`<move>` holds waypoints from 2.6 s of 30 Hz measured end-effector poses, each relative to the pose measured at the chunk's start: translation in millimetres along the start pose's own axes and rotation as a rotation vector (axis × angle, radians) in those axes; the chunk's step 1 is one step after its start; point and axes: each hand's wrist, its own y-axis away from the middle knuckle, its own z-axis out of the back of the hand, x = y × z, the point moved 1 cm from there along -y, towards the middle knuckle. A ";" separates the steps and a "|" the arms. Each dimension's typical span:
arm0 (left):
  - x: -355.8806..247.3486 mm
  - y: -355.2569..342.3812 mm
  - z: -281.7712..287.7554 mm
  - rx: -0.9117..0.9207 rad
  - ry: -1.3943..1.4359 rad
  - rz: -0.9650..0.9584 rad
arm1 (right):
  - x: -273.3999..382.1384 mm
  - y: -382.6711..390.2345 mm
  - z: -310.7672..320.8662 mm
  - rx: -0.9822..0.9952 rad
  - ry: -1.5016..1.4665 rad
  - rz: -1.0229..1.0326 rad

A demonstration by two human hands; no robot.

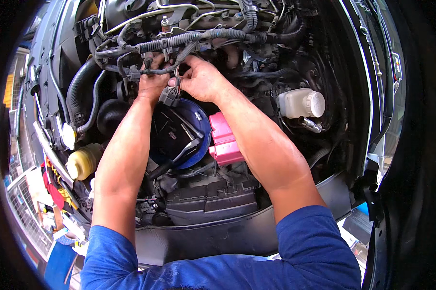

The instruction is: Repairing a car engine by checking and manipulating various components.

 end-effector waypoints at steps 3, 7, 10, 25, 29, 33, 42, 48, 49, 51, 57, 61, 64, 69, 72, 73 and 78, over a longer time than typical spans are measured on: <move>-29.6 -12.4 4.1 0.035 0.267 0.258 | -1.9 6.5 10.4 -0.033 0.081 -0.036; -29.1 -15.7 10.2 0.004 0.208 0.264 | -4.5 0.5 5.2 -0.078 0.172 -0.010; -23.3 -13.9 15.5 -0.005 0.206 0.201 | 5.7 1.3 4.9 -0.061 0.337 0.026; -23.7 -13.4 13.7 -0.158 0.345 0.041 | 16.3 0.2 5.0 -0.109 0.647 -0.014; -16.0 -26.2 10.5 -0.118 0.443 0.026 | 11.4 -0.8 2.7 -0.116 0.567 0.018; -19.5 -29.8 7.7 -0.033 0.524 0.047 | 8.4 1.9 3.7 -0.134 0.532 -0.020; -20.3 -18.0 6.9 -0.079 0.332 0.054 | 1.8 -3.5 5.3 -0.104 0.389 -0.017; -14.4 -25.6 8.8 0.090 0.436 0.105 | 5.4 -4.6 4.3 -0.102 0.488 -0.058; -10.3 -19.1 6.8 0.091 0.430 0.111 | 7.7 -2.9 2.2 -0.102 0.490 -0.055; -2.4 -10.1 3.4 -0.072 0.249 0.029 | 12.6 -5.7 0.0 -0.104 0.493 -0.038; -19.5 -9.1 0.3 -0.122 0.298 0.020 | -0.4 -5.6 6.1 -0.144 0.505 0.015; -19.1 -9.8 3.4 -0.110 0.359 0.055 | -2.2 -8.3 -2.7 -0.132 0.333 -0.016; -15.3 -12.1 7.1 -0.118 0.360 0.049 | -5.2 -9.4 -3.5 -0.138 0.327 -0.024; -19.2 -20.1 0.3 -0.146 0.339 -0.016 | -28.7 -16.1 2.3 -0.075 0.050 0.099; 0.5 -10.1 -4.1 -0.210 0.263 -0.033 | -22.3 -19.8 -9.6 -0.047 -0.011 0.069; -3.5 -12.2 -5.4 -0.184 0.313 -0.028 | -23.5 -17.0 -5.8 -0.069 0.052 0.051; -8.7 -11.0 -1.5 -0.194 0.402 -0.010 | -12.9 -14.2 -5.2 -0.088 0.182 -0.033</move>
